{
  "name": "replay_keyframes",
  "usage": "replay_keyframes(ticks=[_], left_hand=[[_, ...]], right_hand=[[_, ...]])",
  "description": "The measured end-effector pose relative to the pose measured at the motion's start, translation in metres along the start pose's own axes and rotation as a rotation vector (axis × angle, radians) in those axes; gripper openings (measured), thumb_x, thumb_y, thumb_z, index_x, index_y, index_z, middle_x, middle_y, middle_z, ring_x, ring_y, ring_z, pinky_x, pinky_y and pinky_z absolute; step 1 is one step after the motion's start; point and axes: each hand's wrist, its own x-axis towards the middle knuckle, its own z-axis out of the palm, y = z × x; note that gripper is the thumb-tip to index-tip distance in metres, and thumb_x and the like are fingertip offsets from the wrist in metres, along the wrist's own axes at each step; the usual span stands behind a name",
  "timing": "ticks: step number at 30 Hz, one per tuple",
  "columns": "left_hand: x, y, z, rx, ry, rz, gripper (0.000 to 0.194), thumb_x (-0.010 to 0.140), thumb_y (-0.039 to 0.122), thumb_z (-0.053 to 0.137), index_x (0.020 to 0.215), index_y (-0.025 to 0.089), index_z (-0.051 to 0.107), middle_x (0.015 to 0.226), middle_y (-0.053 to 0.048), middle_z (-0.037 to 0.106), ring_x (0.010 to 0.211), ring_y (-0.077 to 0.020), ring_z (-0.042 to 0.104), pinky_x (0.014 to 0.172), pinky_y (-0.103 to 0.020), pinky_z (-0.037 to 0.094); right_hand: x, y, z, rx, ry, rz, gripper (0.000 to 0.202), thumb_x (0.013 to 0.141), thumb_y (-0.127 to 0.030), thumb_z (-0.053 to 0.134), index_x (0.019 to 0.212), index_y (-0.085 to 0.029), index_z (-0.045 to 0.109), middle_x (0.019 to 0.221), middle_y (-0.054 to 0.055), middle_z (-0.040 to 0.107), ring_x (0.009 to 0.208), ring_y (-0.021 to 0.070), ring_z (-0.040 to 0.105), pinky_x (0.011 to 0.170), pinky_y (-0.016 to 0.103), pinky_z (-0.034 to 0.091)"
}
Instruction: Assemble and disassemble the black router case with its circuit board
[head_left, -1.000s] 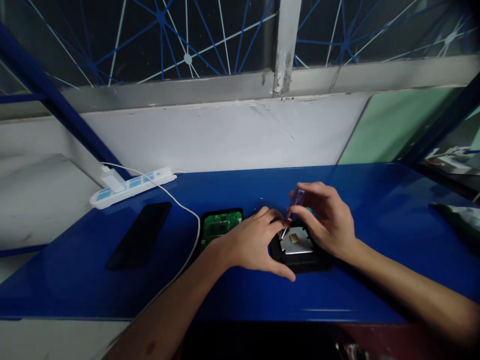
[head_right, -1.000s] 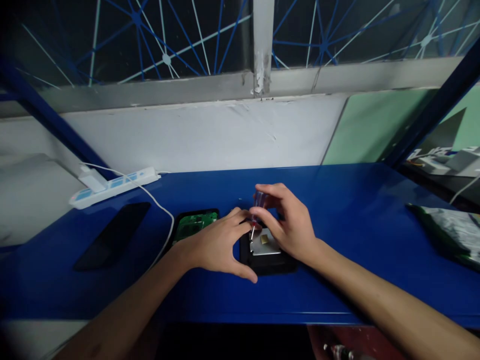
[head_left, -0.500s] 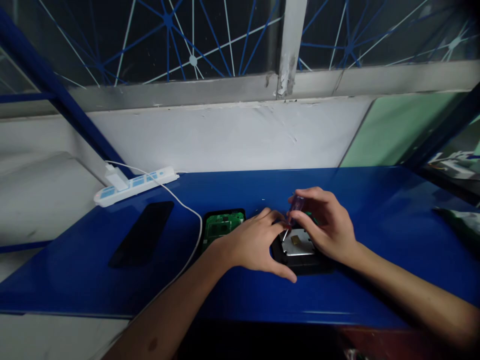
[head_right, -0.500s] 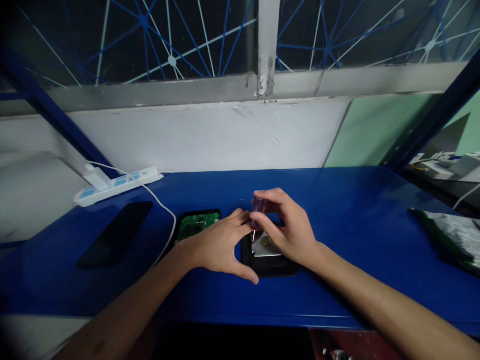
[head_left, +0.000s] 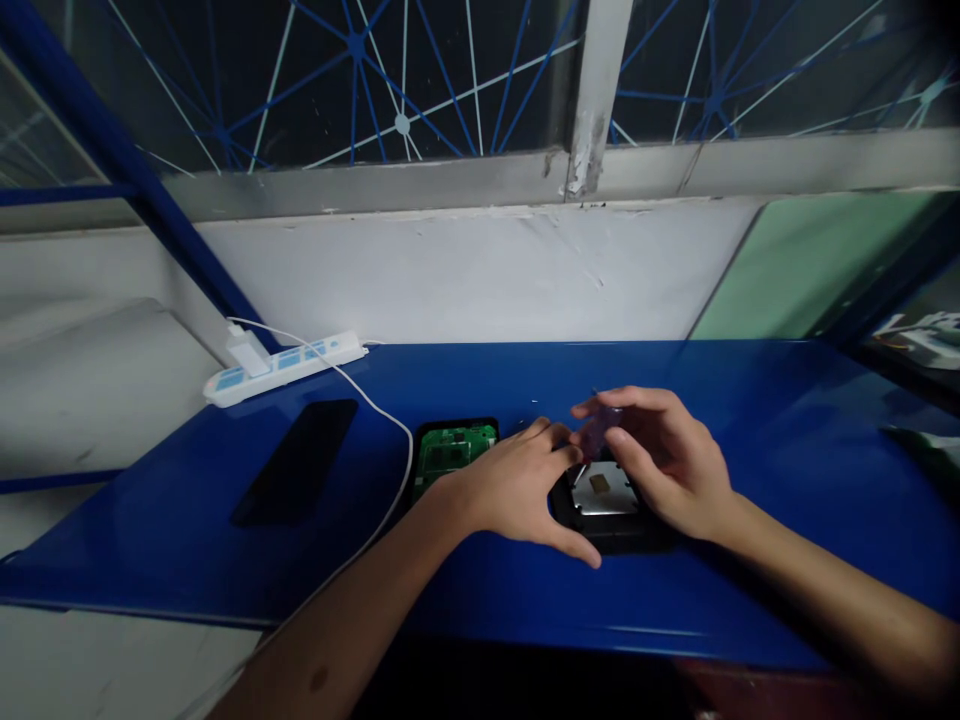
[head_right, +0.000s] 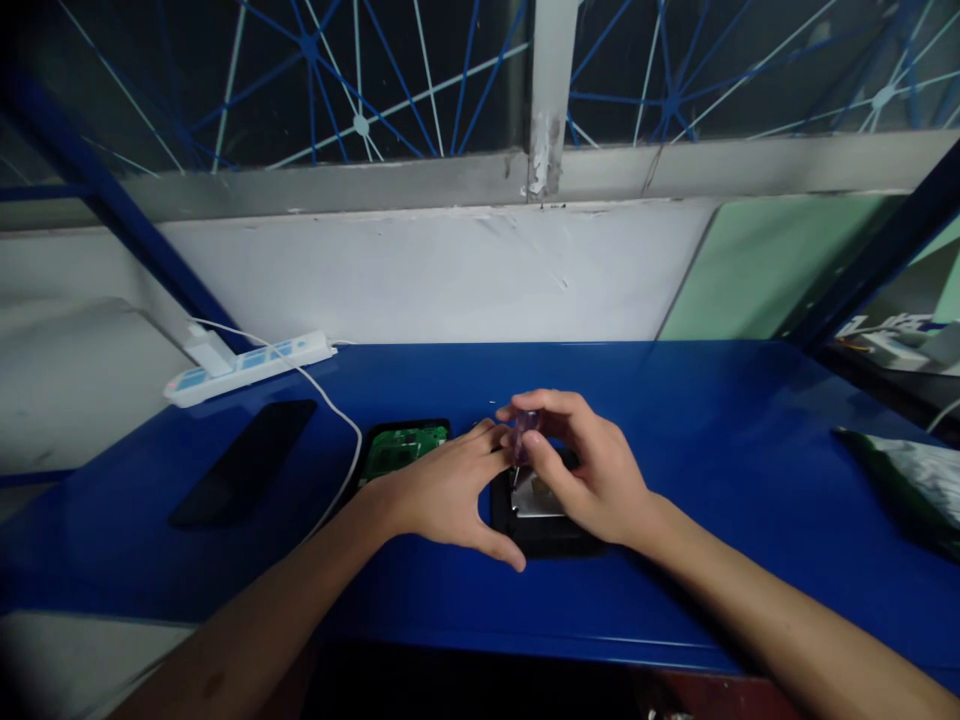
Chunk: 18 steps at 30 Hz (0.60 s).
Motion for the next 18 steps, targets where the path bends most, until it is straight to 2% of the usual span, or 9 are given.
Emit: replay_keyframes(ticks=[4,6,9,12,18], left_hand=[[0.0009,0.0002,-0.0002,-0.005,0.001,0.000,0.090,0.066,0.067,0.081,0.137,0.021,0.051,0.141,-0.015,0.054,0.135,-0.0407,0.044,0.113,-0.055,0.035],[0.0014,0.0011,-0.0009,0.005,-0.002,-0.005,0.091,0.065,0.067,0.082,0.136,0.020,0.052,0.141,-0.016,0.054,0.131,-0.0405,0.047,0.112,-0.054,0.036],[0.0015,0.0025,-0.0019,0.019,-0.014,-0.021,0.091,0.063,0.068,0.083,0.135,0.020,0.054,0.139,-0.016,0.055,0.125,-0.0397,0.051,0.110,-0.054,0.040],[0.0009,0.0018,-0.0011,0.033,-0.019,-0.025,0.090,0.064,0.069,0.081,0.134,0.021,0.054,0.141,-0.016,0.054,0.127,-0.0409,0.050,0.108,-0.055,0.041],[-0.0003,-0.0012,0.0025,0.045,-0.008,-0.016,0.090,0.065,0.071,0.079,0.135,0.020,0.053,0.142,-0.017,0.053,0.127,-0.0420,0.050,0.108,-0.056,0.039]], right_hand=[[0.0008,0.0012,-0.0007,0.003,-0.018,-0.017,0.050,0.090,-0.010,0.065,0.134,-0.028,0.049,0.119,0.008,0.067,0.101,0.0203,0.071,0.086,0.038,0.063],[0.0017,0.0016,-0.0009,0.013,-0.008,-0.036,0.051,0.086,-0.009,0.069,0.130,-0.029,0.052,0.117,0.007,0.065,0.102,0.0212,0.070,0.083,0.038,0.064],[0.0031,0.0008,-0.0006,0.017,0.014,-0.042,0.044,0.087,-0.008,0.068,0.123,-0.030,0.058,0.107,0.005,0.061,0.091,0.0188,0.069,0.070,0.035,0.063],[0.0040,-0.0016,0.0000,-0.013,0.005,-0.019,0.042,0.090,-0.008,0.064,0.125,-0.030,0.059,0.100,0.004,0.060,0.081,0.0162,0.067,0.067,0.035,0.062],[0.0052,-0.0050,0.0011,-0.031,-0.006,0.025,0.039,0.092,-0.011,0.063,0.127,-0.029,0.059,0.101,0.004,0.063,0.087,0.0180,0.069,0.072,0.035,0.061]])
